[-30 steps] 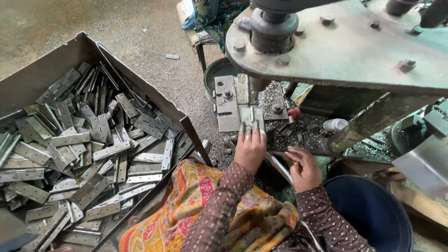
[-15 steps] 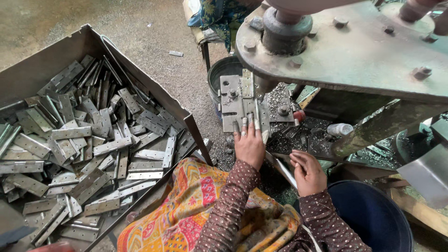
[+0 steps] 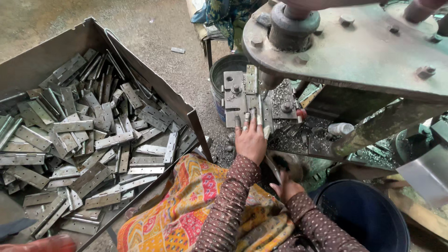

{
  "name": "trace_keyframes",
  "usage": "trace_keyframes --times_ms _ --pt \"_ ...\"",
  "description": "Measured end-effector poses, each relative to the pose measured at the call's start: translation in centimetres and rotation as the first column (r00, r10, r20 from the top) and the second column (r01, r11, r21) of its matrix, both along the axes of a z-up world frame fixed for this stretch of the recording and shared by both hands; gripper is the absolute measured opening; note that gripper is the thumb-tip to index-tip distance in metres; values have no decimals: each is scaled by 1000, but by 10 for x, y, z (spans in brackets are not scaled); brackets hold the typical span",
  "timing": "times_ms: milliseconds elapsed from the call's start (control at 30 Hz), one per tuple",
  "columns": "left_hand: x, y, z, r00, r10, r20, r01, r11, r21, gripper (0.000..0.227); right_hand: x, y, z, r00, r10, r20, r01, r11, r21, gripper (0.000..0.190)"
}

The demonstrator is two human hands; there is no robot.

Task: The person sits on the floor and repeatedly picks up metal hinge pieces from a bin, places them under a drill press, and operates the lever to drill holes. They then return the processed pieces to the bin and continue the cycle.

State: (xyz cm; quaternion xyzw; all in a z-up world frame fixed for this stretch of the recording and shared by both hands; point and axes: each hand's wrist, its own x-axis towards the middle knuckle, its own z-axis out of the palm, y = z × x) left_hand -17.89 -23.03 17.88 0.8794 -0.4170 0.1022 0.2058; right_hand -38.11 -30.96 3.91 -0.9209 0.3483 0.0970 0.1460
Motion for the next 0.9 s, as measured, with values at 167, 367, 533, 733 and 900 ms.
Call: trace_keyframes --times_ms 167,367,533,733,900 --pt "20 -18 5 993 32 115 -40 997 70 32 35 -46 50 985 66 -159 -53 995 84 59" --pt "44 -37 0 998 12 69 -25 982 186 38 14 -15 30 993 -33 -116 41 997 68 57" --pt "25 -21 -14 999 23 42 -27 995 93 41 -6 -7 -15 995 13 104 -13 1000 -1 50" --pt "43 -42 -2 1000 17 17 -20 987 159 39 33 -58 35 985 57 -163 -36 991 131 58" --pt "54 -50 7 990 20 -140 2 988 153 39 11 -16 18 995 -39 -92 48 993 106 53"
